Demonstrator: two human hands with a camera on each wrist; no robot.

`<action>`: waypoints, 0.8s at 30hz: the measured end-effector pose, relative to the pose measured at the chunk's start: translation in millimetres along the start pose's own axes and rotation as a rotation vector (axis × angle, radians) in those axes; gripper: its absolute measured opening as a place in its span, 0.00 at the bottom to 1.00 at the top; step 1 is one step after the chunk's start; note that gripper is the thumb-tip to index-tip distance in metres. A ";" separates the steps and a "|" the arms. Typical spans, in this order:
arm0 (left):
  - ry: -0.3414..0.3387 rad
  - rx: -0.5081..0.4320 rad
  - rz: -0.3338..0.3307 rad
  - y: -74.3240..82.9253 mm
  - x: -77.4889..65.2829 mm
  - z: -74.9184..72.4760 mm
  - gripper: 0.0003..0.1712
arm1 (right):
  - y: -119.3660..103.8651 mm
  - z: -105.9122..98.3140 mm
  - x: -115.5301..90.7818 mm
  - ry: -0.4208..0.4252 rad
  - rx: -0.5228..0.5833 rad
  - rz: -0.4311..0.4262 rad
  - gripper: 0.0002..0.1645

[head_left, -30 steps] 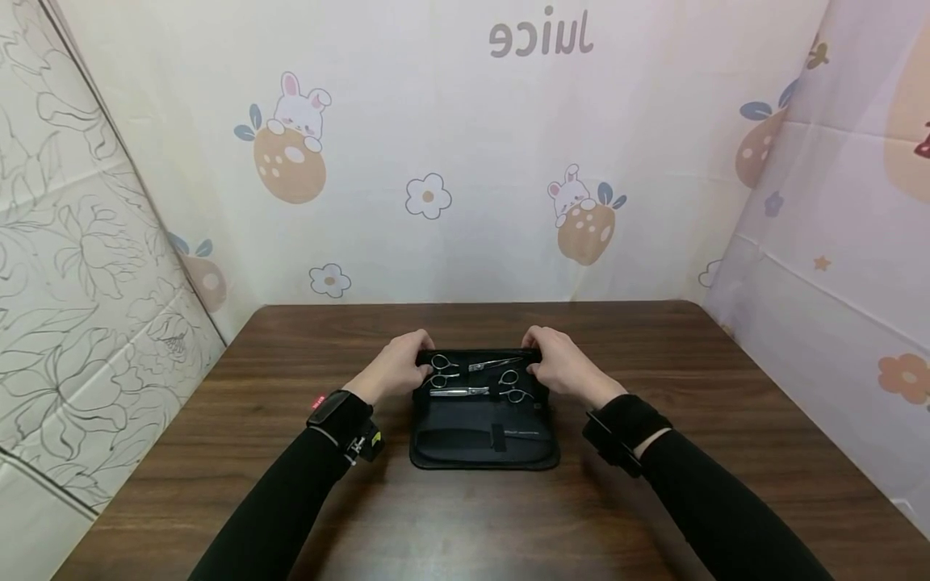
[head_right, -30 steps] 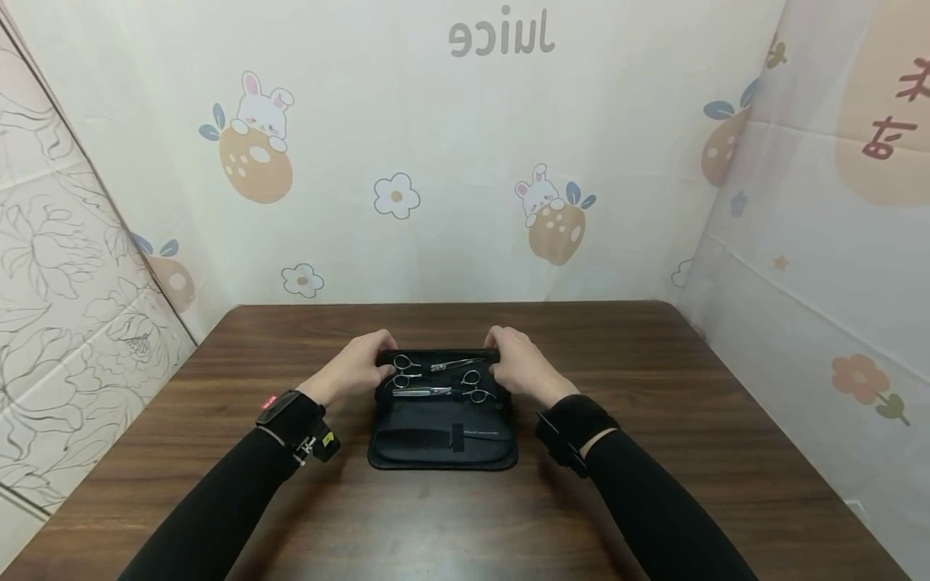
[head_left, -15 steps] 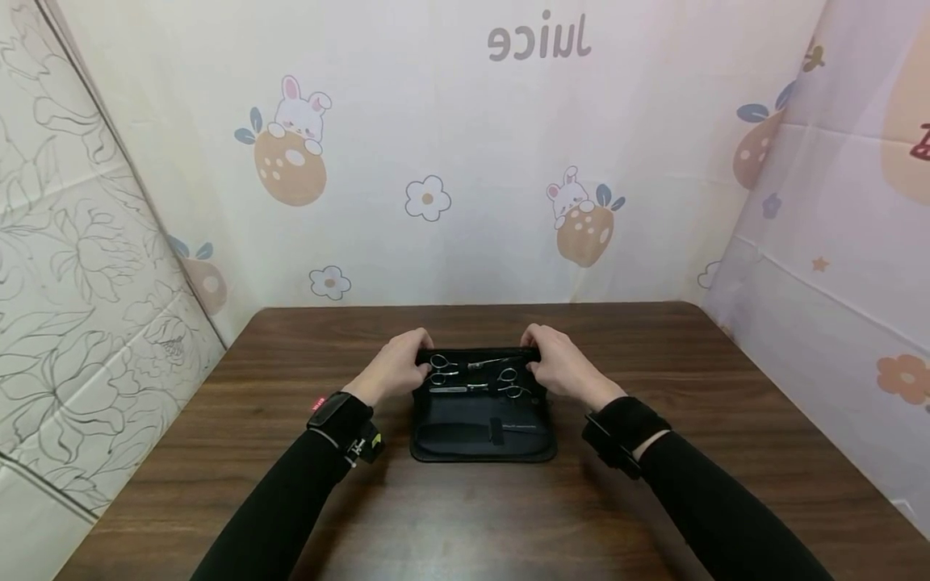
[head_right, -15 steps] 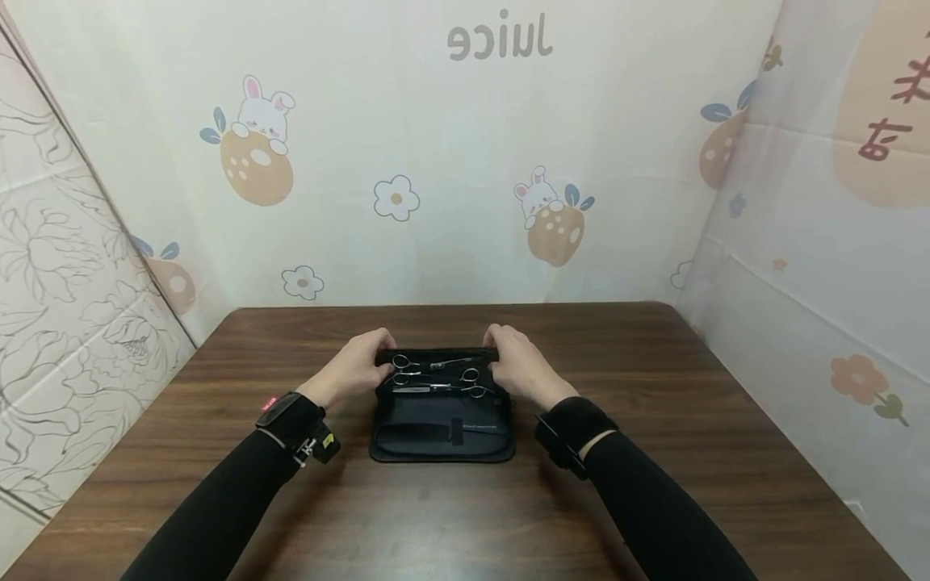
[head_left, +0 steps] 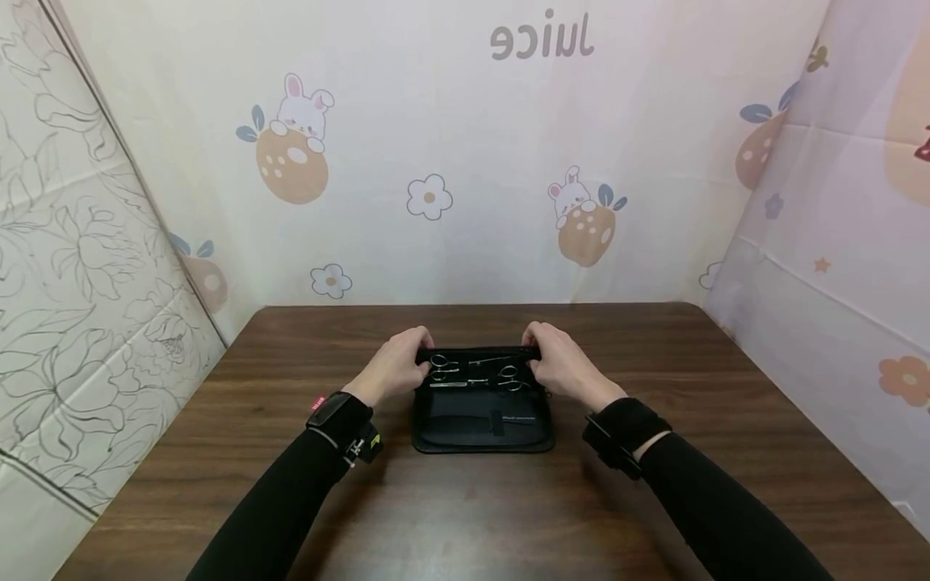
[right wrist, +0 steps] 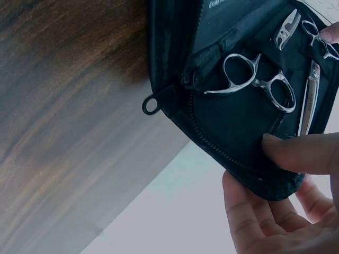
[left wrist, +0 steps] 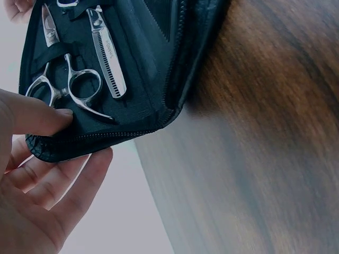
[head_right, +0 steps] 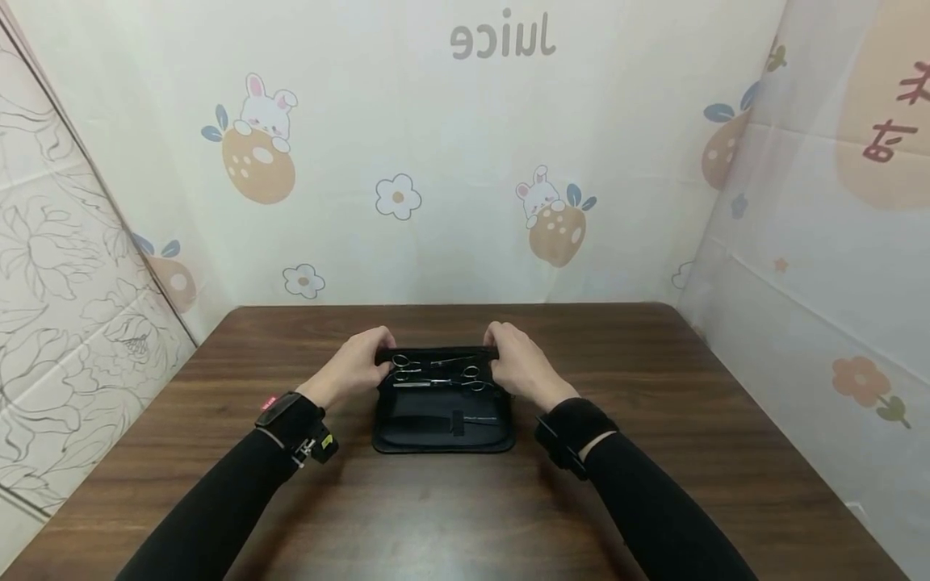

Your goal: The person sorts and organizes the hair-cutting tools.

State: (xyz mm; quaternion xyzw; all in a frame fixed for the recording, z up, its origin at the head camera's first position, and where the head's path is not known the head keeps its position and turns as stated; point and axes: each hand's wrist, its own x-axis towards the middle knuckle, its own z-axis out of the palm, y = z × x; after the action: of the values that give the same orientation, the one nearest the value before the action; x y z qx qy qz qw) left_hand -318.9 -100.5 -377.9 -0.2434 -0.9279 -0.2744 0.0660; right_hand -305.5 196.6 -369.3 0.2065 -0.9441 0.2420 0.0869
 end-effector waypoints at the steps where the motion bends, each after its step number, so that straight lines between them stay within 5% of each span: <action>1: 0.002 -0.001 0.002 0.2 -0.5 0.4 0.11 | 0.3 0.4 -0.5 0.000 0.001 0.001 0.13; 24: 0.087 0.064 0.021 3.8 -1.6 3.5 0.11 | -0.6 4.3 -1.9 0.066 -0.045 -0.028 0.15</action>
State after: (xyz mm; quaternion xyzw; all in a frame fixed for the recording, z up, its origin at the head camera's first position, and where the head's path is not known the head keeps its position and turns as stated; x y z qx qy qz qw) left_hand -315.7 -96.5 -379.4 -0.2389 -0.9298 -0.2542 0.1172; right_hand -303.8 194.7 -373.3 0.2098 -0.9429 0.2259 0.1262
